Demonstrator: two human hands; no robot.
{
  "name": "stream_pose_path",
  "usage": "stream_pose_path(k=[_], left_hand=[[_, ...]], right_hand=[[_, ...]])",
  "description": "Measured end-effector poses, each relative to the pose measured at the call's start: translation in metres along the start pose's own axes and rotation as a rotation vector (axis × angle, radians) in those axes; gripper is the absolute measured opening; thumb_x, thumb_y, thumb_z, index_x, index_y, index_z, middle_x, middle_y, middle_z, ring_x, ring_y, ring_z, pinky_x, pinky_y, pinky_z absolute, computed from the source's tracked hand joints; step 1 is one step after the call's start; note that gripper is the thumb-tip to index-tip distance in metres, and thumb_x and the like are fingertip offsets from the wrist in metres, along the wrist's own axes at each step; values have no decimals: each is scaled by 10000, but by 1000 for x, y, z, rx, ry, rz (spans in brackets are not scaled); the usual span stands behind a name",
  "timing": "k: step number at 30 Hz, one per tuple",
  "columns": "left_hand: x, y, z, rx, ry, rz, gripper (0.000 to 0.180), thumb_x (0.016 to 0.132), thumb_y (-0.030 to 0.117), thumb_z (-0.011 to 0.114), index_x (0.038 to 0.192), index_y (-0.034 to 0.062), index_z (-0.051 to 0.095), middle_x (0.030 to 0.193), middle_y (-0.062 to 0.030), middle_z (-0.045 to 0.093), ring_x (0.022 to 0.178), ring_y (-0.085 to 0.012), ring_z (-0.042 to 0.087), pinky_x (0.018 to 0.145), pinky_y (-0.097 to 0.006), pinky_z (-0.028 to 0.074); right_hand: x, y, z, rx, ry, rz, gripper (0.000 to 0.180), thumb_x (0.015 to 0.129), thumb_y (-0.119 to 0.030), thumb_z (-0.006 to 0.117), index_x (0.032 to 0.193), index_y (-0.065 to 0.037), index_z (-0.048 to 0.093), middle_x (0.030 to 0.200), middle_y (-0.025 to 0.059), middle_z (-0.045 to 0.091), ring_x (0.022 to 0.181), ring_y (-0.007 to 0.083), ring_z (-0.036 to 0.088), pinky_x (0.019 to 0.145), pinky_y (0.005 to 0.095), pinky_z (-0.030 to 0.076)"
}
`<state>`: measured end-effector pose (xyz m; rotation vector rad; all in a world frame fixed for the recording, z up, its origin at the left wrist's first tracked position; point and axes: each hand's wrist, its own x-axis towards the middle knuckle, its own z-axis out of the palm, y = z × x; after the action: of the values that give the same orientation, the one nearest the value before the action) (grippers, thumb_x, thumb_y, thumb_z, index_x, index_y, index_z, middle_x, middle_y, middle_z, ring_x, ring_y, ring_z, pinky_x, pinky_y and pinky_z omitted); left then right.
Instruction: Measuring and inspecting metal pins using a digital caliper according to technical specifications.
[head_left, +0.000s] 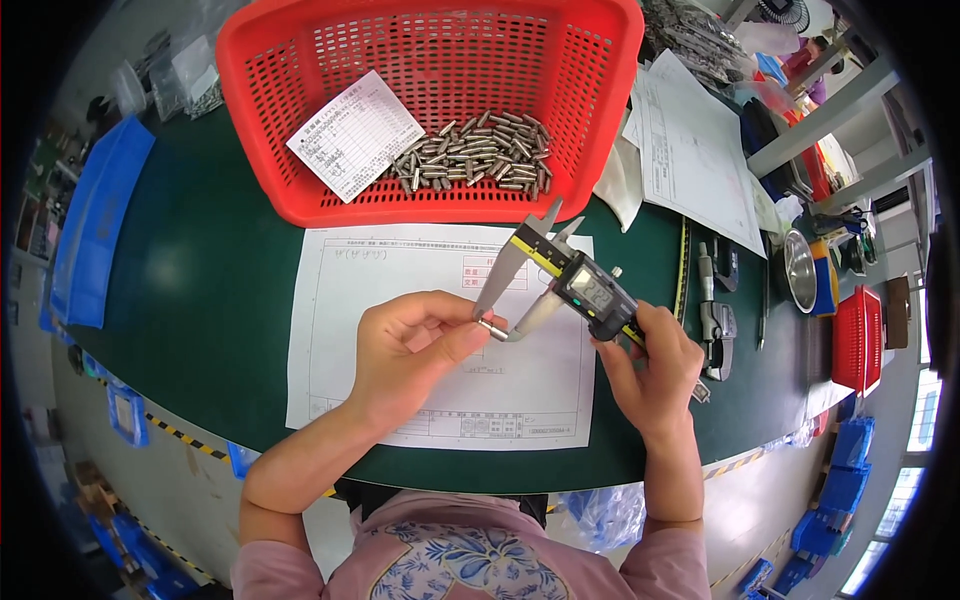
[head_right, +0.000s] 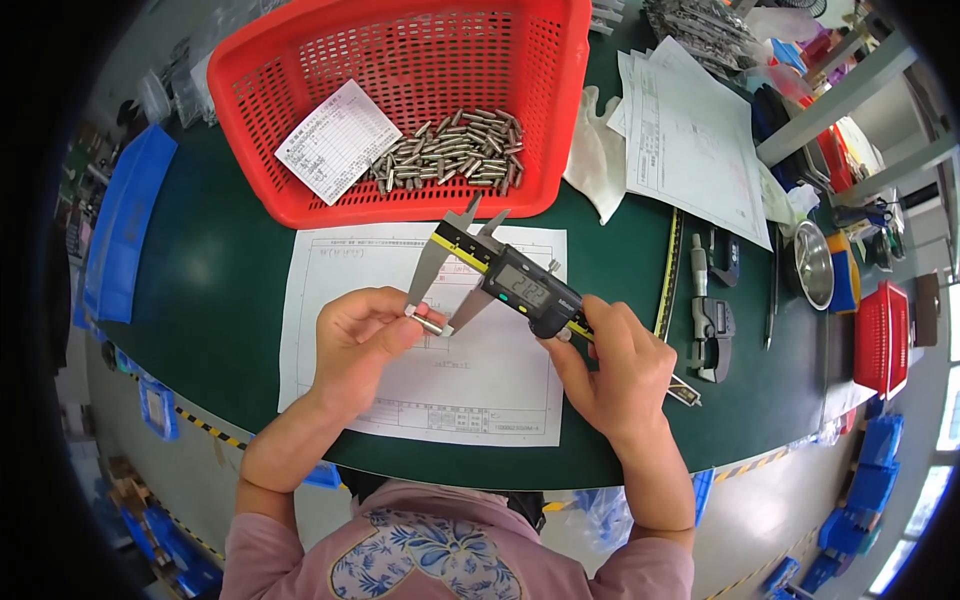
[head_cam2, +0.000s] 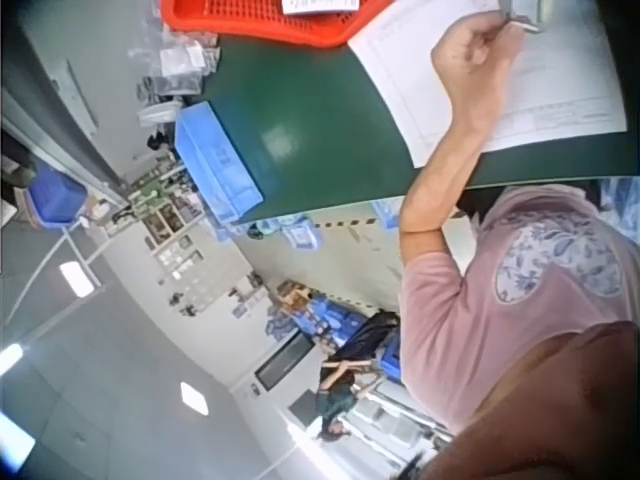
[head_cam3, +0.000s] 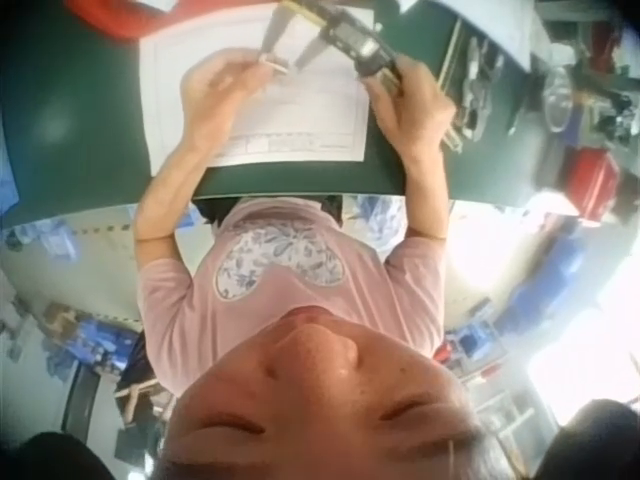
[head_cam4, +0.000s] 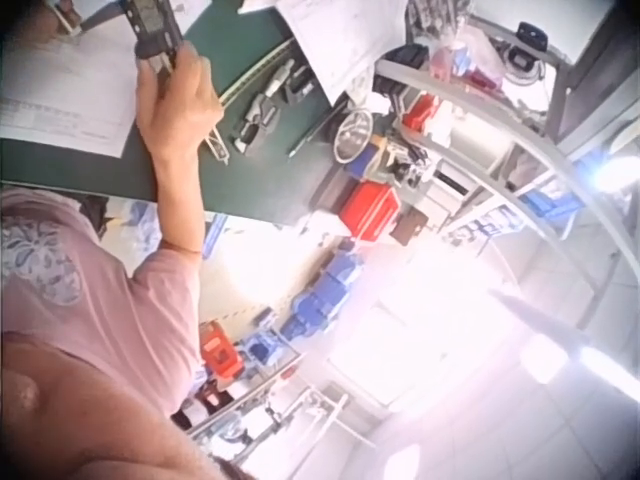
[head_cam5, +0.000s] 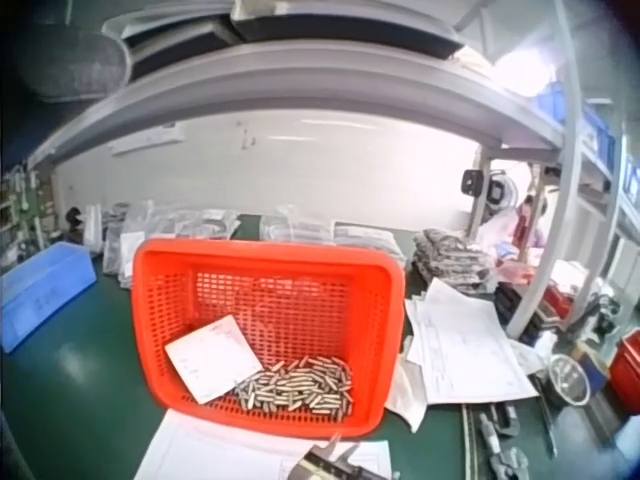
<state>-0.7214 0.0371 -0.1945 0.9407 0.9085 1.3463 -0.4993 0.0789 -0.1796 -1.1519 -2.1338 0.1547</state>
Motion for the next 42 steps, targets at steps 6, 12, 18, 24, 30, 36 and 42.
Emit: stream_pose_path(k=[6,12,18,24,30,36,42], left_hand=[[-2,1,1,25,14,39,147,772,-3,590,908,-55,575,891,-139,617,791,-127,563,704,-258,456],[-2,1,0,29,22,61,145,773,-1,588,906,-61,578,889,-148,617,791,-134,573,703,-258,461],[-3,1,0,5,-34,84,199,775,-20,559,969,-62,543,946,-164,599,853,-160,568,764,-283,448],[0,2,0,-2,62,53,157,795,73,544,922,-10,507,947,-119,565,884,-158,531,808,-292,403],[2,15,-4,38,264,132,64,787,46,514,838,40,476,833,-58,520,803,-145,513,737,-268,394],[-37,24,-12,-88,296,-18,84,778,23,499,856,42,476,837,-59,519,807,-152,521,729,-284,402],[-76,19,-21,-178,227,-227,165,812,42,482,975,15,479,932,-96,550,841,-181,557,702,-299,468]], right_hand=[[2,-1,-1,41,-8,-28,321,609,-83,663,889,-7,526,579,37,455,427,135,439,376,240,349],[1,2,0,24,8,-26,333,602,-143,714,855,-24,533,577,40,466,421,148,444,376,246,350],[-1,0,-2,-4,-8,55,331,577,-207,751,763,-39,535,558,44,474,423,167,453,373,271,344],[0,2,-2,-41,-14,25,318,591,-234,746,754,-44,549,575,39,499,434,177,488,376,276,357],[-1,4,2,-48,-48,23,323,601,-256,741,767,-50,555,596,38,522,444,186,508,385,278,380],[-3,5,3,-51,-98,160,306,613,-207,738,797,-42,558,611,56,529,452,179,495,403,280,384],[-1,1,4,-1,-84,195,313,601,-190,744,788,-24,557,550,54,464,406,148,406,387,257,327]])
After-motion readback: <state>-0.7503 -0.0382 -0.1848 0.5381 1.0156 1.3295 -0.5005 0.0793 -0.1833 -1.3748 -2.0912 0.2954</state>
